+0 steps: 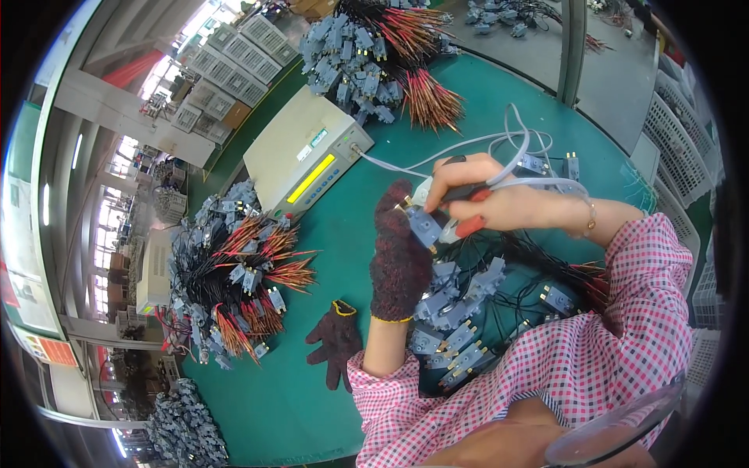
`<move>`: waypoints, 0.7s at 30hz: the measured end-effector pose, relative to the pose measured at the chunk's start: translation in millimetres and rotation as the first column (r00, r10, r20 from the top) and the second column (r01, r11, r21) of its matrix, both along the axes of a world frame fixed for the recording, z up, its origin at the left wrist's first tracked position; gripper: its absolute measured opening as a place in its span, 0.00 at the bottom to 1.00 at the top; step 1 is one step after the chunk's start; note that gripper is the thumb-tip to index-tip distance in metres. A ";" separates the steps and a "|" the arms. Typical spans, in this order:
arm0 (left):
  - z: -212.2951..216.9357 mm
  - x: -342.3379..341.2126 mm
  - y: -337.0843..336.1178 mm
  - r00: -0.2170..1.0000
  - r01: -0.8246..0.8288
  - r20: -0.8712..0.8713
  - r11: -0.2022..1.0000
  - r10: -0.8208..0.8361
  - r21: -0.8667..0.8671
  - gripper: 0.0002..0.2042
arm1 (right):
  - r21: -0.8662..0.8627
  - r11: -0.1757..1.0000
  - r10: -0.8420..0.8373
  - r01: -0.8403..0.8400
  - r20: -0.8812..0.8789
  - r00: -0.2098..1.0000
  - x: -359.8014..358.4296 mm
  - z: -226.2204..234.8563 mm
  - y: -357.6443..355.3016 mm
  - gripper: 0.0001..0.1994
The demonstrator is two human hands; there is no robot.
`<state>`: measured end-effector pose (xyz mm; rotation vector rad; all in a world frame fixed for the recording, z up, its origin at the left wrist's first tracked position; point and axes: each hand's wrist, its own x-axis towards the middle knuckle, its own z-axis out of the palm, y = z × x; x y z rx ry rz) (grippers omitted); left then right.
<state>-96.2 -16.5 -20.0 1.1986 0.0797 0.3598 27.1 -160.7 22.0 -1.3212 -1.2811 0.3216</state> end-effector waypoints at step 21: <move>11.6 1.4 -9.3 0.999 0.035 -0.021 0.944 -0.044 -0.328 0.22 | 0.052 0.989 0.148 -0.140 -0.447 0.882 -2.8 -11.1 11.9 0.07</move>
